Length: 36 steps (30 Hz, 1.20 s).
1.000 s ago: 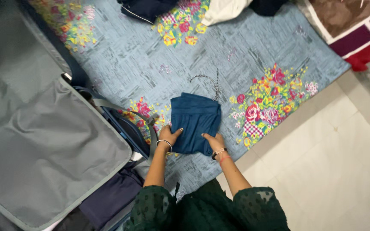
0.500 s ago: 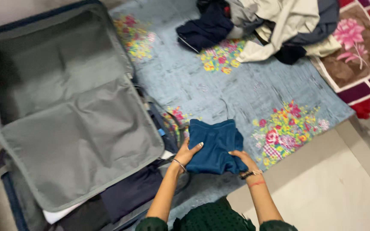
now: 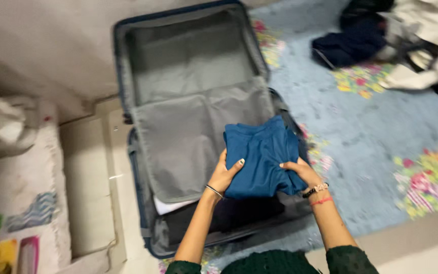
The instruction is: The person folds a pair of blue leggings, a pair of black athletic shorts, and a pair of grey shorts by hand on a bed before placing them into an open suitcase.
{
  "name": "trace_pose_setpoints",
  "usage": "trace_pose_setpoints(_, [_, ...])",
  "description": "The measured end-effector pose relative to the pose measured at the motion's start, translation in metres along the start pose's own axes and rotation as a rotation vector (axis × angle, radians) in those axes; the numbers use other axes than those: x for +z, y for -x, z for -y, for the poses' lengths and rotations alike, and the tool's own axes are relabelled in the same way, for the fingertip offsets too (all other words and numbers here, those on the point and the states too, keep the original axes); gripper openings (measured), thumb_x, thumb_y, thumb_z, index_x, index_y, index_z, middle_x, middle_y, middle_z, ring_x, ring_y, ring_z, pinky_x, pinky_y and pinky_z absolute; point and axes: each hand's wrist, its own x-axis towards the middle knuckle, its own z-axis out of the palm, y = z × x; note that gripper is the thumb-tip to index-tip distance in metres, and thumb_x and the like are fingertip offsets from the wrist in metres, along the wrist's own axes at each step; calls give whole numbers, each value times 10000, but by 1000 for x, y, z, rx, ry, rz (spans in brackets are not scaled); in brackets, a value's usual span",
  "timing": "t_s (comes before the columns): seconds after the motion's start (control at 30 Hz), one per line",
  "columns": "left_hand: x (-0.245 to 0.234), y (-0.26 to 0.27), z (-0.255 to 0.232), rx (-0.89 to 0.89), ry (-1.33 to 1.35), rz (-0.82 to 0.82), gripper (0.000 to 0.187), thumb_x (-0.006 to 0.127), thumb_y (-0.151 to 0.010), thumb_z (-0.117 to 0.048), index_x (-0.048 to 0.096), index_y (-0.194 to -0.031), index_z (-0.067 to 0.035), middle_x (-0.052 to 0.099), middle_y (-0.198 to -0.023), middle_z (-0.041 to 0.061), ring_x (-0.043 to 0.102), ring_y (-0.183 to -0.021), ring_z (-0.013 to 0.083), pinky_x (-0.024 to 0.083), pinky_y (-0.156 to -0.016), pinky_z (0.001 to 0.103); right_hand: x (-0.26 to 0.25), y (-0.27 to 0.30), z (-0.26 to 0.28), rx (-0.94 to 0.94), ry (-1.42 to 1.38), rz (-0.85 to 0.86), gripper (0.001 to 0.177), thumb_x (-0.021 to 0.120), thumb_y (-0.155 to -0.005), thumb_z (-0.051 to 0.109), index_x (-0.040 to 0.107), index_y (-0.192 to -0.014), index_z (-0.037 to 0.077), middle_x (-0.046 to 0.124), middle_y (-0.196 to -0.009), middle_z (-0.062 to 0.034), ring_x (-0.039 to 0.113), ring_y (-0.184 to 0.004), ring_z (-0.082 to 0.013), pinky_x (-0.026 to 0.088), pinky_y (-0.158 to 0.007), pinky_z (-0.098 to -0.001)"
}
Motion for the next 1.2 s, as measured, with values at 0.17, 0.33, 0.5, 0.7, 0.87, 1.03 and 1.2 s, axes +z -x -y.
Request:
trace_pose_setpoints(0.17, [-93,-29,-48,184,-25,-103,807,728,-927,-300,318,-1563,-20,575,-1429,143,573,-1276,213,459,-1079,327,99,-88,56,31,193,67,583,732,-832,73,552,-1370,-61,721,-1155,-148,704,-1007,-246,575,-881,-388])
trace_pose_setpoints(0.33, [-173,-105,-94,207,-27,-171,824,690,-933,-390,301,-1559,-20,565,-1427,139,569,-1266,211,468,-1064,333,185,-179,118,-60,7,307,578,699,-784,31,565,-1345,-11,706,-1154,-107,699,-997,-210,577,-873,-368])
trace_pose_setpoints(0.5, [-258,-215,-119,263,-77,-220,752,644,-968,-414,380,-1543,-6,584,-1435,161,574,-1271,219,459,-1073,329,252,-310,156,-13,4,321,499,698,-794,14,578,-1277,-32,700,-1085,-133,701,-954,-248,588,-844,-400])
trace_pose_setpoints(0.7, [-375,-358,-83,297,-229,-319,670,586,-1020,-349,353,-1561,-30,534,-1498,153,516,-1360,237,387,-1134,337,321,-443,154,-14,195,314,554,689,-827,24,546,-1360,-7,688,-1153,-116,684,-1040,-238,588,-879,-380])
trace_pose_setpoints(0.87, [-442,-438,-42,329,-393,-407,646,590,-1022,-296,329,-1571,-77,549,-1492,189,520,-1392,284,383,-1144,365,352,-524,111,-168,149,415,804,648,-772,-47,406,-1525,98,600,-1396,-115,610,-1232,-235,511,-1030,-364])
trace_pose_setpoints(1.03, [-473,-470,-1,110,-568,-578,736,685,-963,-240,296,-1586,-190,570,-1457,240,548,-1358,375,428,-1102,418,354,-587,48,-149,382,302,824,736,-755,0,413,-1510,71,621,-1398,-132,610,-1253,-255,484,-1073,-386])
trace_pose_setpoints(1.2, [-481,-448,20,-219,-779,-470,1100,626,-841,29,-32,-1669,-273,531,-1422,325,546,-1336,437,425,-1134,436,333,-603,-2,-13,661,260,920,842,-687,55,440,-1515,77,648,-1373,-126,616,-1246,-269,506,-1046,-415])
